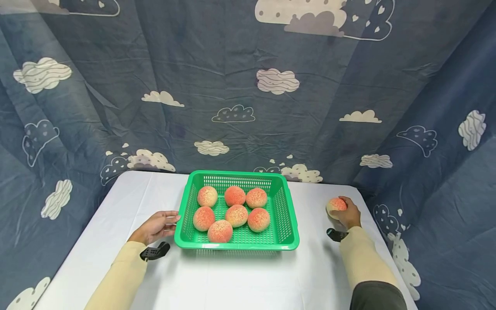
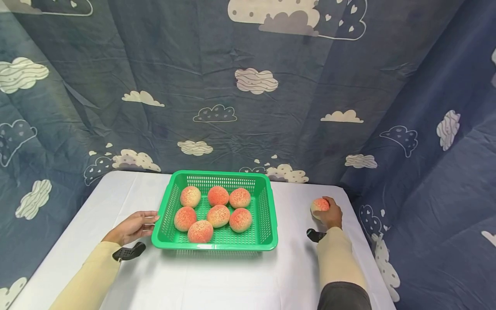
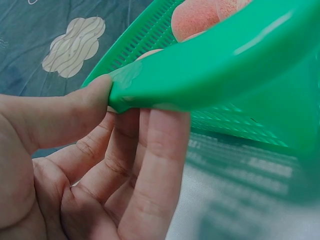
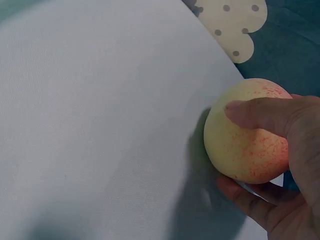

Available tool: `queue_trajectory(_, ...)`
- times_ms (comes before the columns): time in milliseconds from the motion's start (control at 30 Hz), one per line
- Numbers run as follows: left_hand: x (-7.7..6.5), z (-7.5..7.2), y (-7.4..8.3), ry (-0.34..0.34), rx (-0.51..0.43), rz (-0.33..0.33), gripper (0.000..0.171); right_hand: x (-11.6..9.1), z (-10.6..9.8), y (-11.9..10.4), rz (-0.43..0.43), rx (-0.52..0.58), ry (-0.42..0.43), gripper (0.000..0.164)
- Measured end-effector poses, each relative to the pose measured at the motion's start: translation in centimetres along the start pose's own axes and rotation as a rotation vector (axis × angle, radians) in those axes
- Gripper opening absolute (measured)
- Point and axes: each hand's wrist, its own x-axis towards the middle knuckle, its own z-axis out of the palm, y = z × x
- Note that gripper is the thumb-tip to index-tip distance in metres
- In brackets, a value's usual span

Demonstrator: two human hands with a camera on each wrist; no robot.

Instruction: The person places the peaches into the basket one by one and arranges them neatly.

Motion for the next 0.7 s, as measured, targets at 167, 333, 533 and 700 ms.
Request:
queue_trajectory(167, 0.1, 0.0, -0.1, -0.009, 0.009, 0.002, 0.046, -0.7, 0.1, -0.3, 0.018, 0.087, 0.003, 0.081)
queue_trajectory(333, -0.1, 0.1, -0.2, -0.017, 0.006, -0.005, 0.051, -1.3, 0.2, -0.5, 0.015, 0.164, -0.011, 0.080)
queue_trajectory(533, -0.2, 0.0, -0.2, -0.014, 0.017, -0.002, 0.050, -1.9, 0.4, -0.7, 0.018, 0.227, -0.054, 0.081)
queue_trajectory(700, -0.2, 0.0, -0.1, -0.008, 0.025, -0.013, 0.051, -2.7, 0.2, -1.4, -0.021, 0.252, -0.088, 0.079)
